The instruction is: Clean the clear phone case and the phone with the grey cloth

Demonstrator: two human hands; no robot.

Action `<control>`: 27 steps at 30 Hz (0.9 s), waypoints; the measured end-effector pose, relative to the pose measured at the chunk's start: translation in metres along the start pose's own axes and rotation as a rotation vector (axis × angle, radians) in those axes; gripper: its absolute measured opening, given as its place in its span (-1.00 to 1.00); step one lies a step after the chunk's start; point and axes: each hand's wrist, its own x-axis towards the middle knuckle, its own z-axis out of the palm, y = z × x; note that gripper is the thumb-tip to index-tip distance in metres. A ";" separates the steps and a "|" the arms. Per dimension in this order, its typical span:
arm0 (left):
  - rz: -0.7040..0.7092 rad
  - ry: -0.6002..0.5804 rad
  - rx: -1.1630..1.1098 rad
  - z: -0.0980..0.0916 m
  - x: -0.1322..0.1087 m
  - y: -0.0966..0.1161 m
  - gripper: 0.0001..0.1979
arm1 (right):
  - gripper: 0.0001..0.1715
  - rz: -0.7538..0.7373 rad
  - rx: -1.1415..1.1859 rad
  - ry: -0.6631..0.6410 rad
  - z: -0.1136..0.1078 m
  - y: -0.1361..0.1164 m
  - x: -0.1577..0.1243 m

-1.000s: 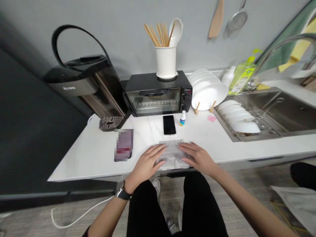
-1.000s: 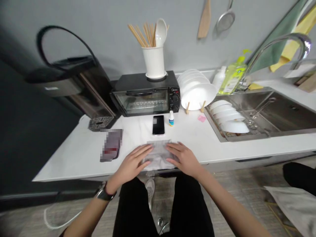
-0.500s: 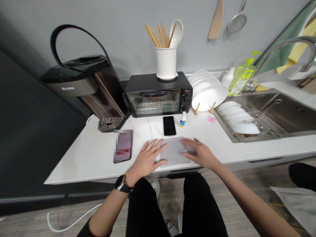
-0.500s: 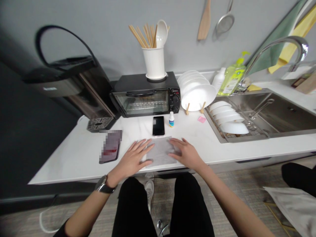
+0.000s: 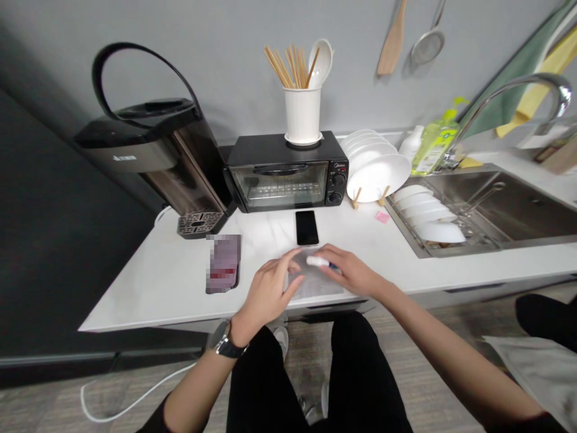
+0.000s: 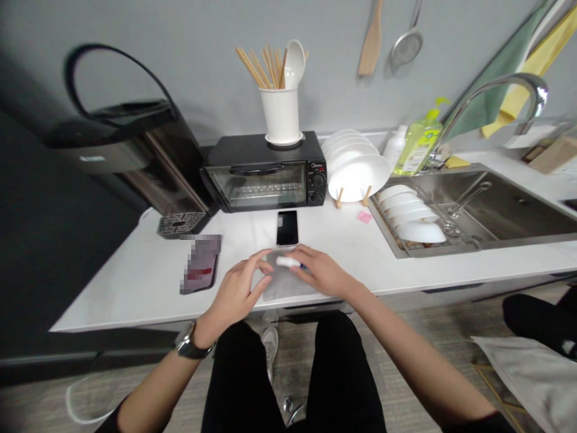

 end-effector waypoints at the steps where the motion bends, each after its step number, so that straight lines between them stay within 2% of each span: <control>1: 0.013 -0.043 0.031 0.001 0.003 0.008 -0.68 | -0.63 -0.018 -0.084 -0.047 0.005 -0.014 -0.012; 2: 0.043 -0.094 0.097 0.004 0.005 0.016 -0.74 | -0.64 -0.020 -0.156 -0.084 0.010 -0.026 -0.023; 4: 0.092 -0.149 0.225 0.013 0.007 0.031 -0.70 | -0.68 -0.011 -0.286 -0.110 0.019 -0.042 -0.039; 6: 0.162 -0.148 0.252 0.022 0.006 0.041 -0.64 | -0.68 -0.010 -0.355 -0.112 0.024 -0.049 -0.049; 8: 0.254 -0.129 0.222 0.026 0.002 0.044 -0.59 | -0.68 -0.014 -0.344 -0.116 0.023 -0.049 -0.060; 10: 0.289 -0.097 0.178 0.019 -0.002 0.035 -0.51 | -0.68 0.028 -0.269 -0.104 0.014 -0.042 -0.075; 11: 0.260 -0.065 0.154 0.013 -0.005 0.026 -0.47 | -0.68 0.090 -0.209 -0.072 0.006 -0.036 -0.084; 12: 0.168 -0.019 0.117 0.004 -0.008 0.014 -0.41 | -0.68 0.169 -0.129 -0.029 -0.003 -0.029 -0.095; 15: -0.267 0.185 0.011 -0.016 -0.015 -0.027 -0.40 | -0.60 0.500 0.299 0.238 -0.025 -0.008 -0.124; 18: -0.476 0.122 -0.112 -0.011 -0.018 -0.057 -0.47 | -0.51 0.615 0.774 0.408 -0.026 -0.001 -0.135; 20: -0.503 0.100 -0.149 0.002 -0.016 -0.065 -0.47 | -0.43 0.612 0.951 0.417 -0.016 -0.004 -0.129; 23: -0.524 0.116 -0.190 0.017 -0.013 -0.070 -0.45 | -0.29 0.572 1.095 0.389 0.000 -0.007 -0.112; 27: -0.562 0.149 -0.249 0.020 -0.013 -0.075 -0.43 | -0.24 0.533 1.169 0.343 0.005 -0.003 -0.087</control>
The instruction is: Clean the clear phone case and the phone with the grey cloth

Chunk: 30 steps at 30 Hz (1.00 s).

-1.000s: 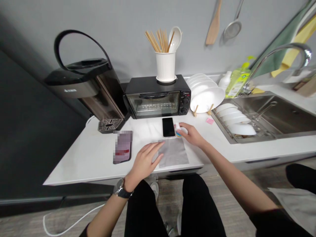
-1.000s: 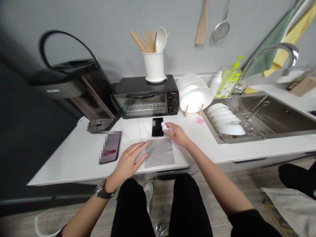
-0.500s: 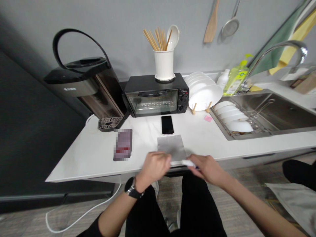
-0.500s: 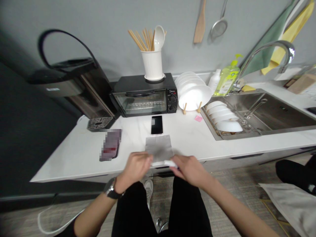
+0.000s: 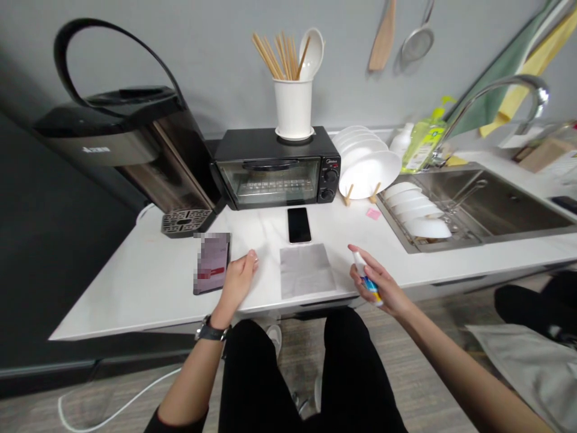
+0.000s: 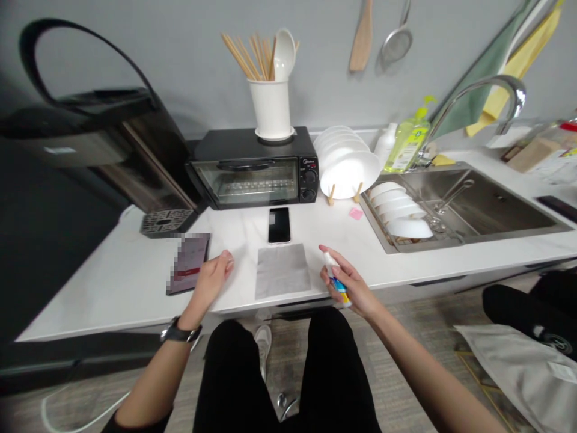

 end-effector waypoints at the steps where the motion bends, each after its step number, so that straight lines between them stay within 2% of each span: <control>1: -0.006 0.001 -0.012 -0.001 0.000 -0.001 -0.43 | -0.25 0.000 -0.001 -0.013 0.001 -0.002 0.006; 7: -0.022 -0.005 -0.061 -0.001 -0.001 -0.002 -0.44 | -0.45 0.054 -0.020 -0.078 0.011 -0.010 0.034; 13: -0.027 -0.001 -0.073 -0.003 -0.001 0.002 -0.44 | -0.41 0.019 -0.098 -0.064 0.020 -0.011 0.046; 15: -0.026 0.001 -0.064 -0.003 -0.001 0.002 -0.43 | -0.39 -0.017 -0.272 -0.073 0.021 -0.013 0.050; 17: -0.023 -0.005 -0.051 -0.002 -0.001 0.001 -0.43 | -0.42 -0.102 -0.576 -0.111 0.021 -0.017 0.054; 20: -0.019 -0.023 -0.028 -0.002 0.000 0.001 -0.43 | -0.49 -0.265 -1.096 -0.231 0.021 -0.021 0.064; 22: -0.017 -0.032 -0.015 -0.002 0.000 0.001 -0.43 | -0.49 -0.331 -1.336 -0.326 0.020 -0.020 0.073; 25: -0.015 -0.041 -0.002 -0.002 0.000 0.002 -0.43 | -0.47 -0.385 -1.520 -0.431 0.016 -0.017 0.086; 30: -0.017 -0.045 0.006 -0.002 0.000 0.003 -0.44 | -0.55 -0.442 -1.580 -0.487 0.008 -0.013 0.094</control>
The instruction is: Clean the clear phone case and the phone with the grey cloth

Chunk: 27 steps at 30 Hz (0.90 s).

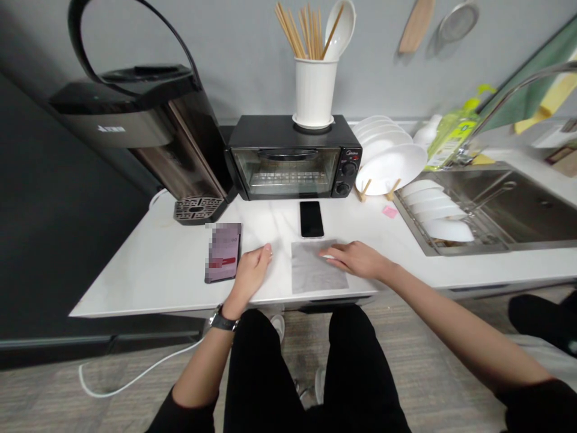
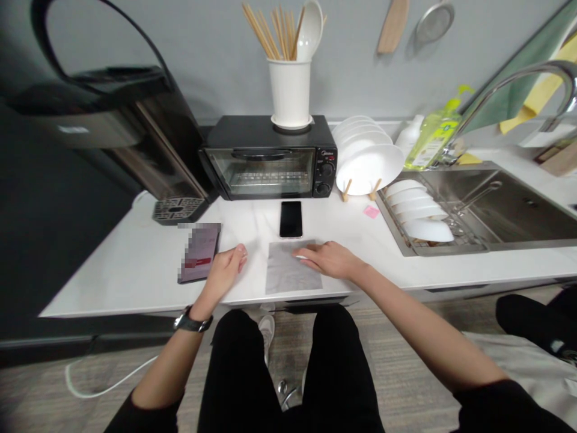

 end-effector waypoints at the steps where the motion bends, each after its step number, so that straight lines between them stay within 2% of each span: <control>1: 0.000 0.000 0.001 0.000 0.000 0.000 -0.44 | -0.55 -0.008 -0.006 -0.005 -0.001 0.001 -0.001; 9: 0.010 0.003 0.009 0.000 0.000 -0.001 -0.43 | -0.54 0.045 0.020 0.060 -0.014 0.001 -0.008; 15: 0.020 0.011 0.021 0.000 0.000 -0.002 -0.44 | -0.56 -0.040 -0.069 -0.044 -0.008 0.005 -0.007; 19: 0.043 0.013 0.035 -0.003 0.000 -0.001 -0.45 | -0.55 0.029 -0.076 -0.007 -0.013 0.003 -0.019; 23: 0.128 -0.009 0.077 0.001 -0.014 0.024 -0.53 | -0.47 0.084 -0.031 0.048 -0.018 -0.019 -0.041; 27: 0.363 -0.230 0.136 0.019 -0.043 0.070 -0.60 | -0.39 -0.040 0.025 0.037 -0.006 -0.053 -0.059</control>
